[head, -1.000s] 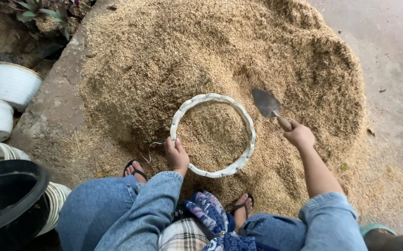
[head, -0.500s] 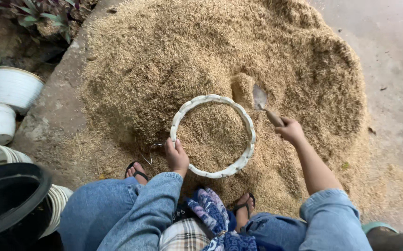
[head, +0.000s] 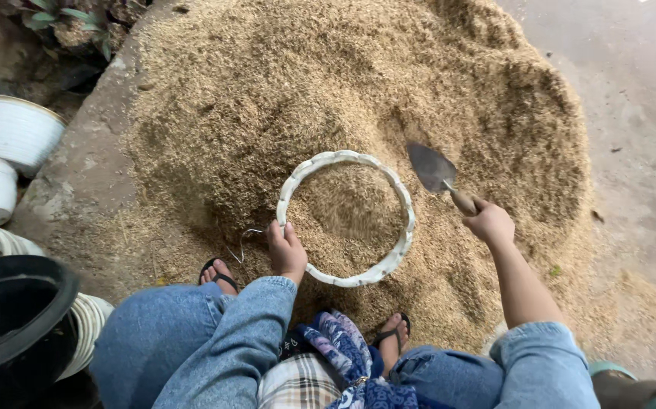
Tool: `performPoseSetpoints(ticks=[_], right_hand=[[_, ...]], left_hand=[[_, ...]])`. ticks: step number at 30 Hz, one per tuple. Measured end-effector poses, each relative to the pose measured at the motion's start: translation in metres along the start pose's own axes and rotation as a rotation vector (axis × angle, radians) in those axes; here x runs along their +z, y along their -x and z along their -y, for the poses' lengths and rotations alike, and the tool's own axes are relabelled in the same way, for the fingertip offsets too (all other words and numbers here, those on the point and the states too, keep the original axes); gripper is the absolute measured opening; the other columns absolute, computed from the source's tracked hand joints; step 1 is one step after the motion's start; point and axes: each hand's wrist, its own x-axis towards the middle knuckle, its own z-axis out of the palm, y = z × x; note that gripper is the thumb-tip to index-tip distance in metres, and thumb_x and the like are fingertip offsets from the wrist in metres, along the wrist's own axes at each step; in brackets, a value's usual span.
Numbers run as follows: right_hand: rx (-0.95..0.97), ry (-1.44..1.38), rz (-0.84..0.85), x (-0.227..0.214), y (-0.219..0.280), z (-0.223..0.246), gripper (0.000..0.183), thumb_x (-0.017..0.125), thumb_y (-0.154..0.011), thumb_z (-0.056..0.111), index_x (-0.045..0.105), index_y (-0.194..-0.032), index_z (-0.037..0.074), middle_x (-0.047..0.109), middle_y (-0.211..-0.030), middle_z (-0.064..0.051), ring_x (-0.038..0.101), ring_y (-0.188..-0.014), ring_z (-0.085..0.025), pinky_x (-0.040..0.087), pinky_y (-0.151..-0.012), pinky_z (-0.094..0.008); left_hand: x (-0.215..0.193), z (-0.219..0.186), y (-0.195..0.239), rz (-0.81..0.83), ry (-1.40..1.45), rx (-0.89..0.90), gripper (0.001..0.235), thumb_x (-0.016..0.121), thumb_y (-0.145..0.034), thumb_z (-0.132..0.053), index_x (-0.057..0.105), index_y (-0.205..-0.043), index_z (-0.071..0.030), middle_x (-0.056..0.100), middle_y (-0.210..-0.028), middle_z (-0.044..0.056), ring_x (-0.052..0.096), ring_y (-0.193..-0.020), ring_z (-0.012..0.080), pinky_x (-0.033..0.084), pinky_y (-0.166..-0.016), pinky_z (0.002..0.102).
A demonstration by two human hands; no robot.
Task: The person fills a white pot with rice husks from a large pile using a hand trowel and levels the material by hand.
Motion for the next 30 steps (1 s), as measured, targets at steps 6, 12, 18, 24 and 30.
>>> performPoseSetpoints(ticks=[6,12,18,24,30], right_hand=[[-0.119,-0.205,0.13,0.109,-0.093,0.048,0.062,0.077,-0.075,0.043,0.07,-0.135,0.031,0.076,-0.12,-0.011,0.067,-0.122,-0.034,0.053,-0.102,-0.05],[-0.077,-0.774,0.155,0.083,-0.067,0.067,0.07,0.075,-0.071,0.006,0.064,-0.139,0.003,0.068,-0.1,-0.027,0.065,-0.057,-0.025,0.051,-0.046,-0.031],[-0.169,-0.77,0.019,0.02,-0.029,0.023,0.062,0.079,-0.069,0.006,0.071,-0.13,0.01,0.069,-0.083,-0.023,0.066,-0.052,-0.024,0.052,-0.039,-0.032],[-0.206,-0.601,-0.049,-0.039,0.081,0.023,0.07,0.087,-0.067,0.012,0.071,-0.134,0.018,0.07,-0.128,-0.022,0.065,-0.119,-0.042,0.053,-0.098,-0.05],[-0.062,-0.281,-0.031,-0.03,0.052,0.015,0.07,0.084,-0.074,0.039,0.066,-0.141,0.033,0.071,-0.13,-0.011,0.063,-0.125,-0.034,0.05,-0.106,-0.046]], left_hand=[[-0.004,-0.01,0.002,-0.009,0.029,0.022,0.031,0.054,-0.107,-0.023,0.058,-0.123,0.003,0.062,-0.108,0.025,0.063,-0.106,0.0461,0.051,-0.092,0.048],[-0.011,-0.015,0.003,0.007,0.024,0.014,0.031,0.053,-0.107,-0.023,0.057,-0.123,0.004,0.062,-0.11,0.026,0.062,-0.108,0.0479,0.051,-0.094,0.05],[0.001,-0.002,0.0,-0.016,-0.04,-0.02,0.032,0.055,-0.107,-0.028,0.058,-0.126,-0.003,0.064,-0.113,0.018,0.065,-0.11,0.0397,0.053,-0.093,0.047],[0.003,0.002,-0.001,0.015,-0.002,-0.038,0.03,0.053,-0.107,-0.024,0.057,-0.126,-0.001,0.062,-0.114,0.02,0.062,-0.112,0.0424,0.05,-0.097,0.047],[0.001,-0.002,-0.001,0.031,0.01,-0.054,0.031,0.053,-0.107,-0.025,0.056,-0.126,-0.001,0.061,-0.115,0.022,0.061,-0.115,0.043,0.049,-0.098,0.047]])
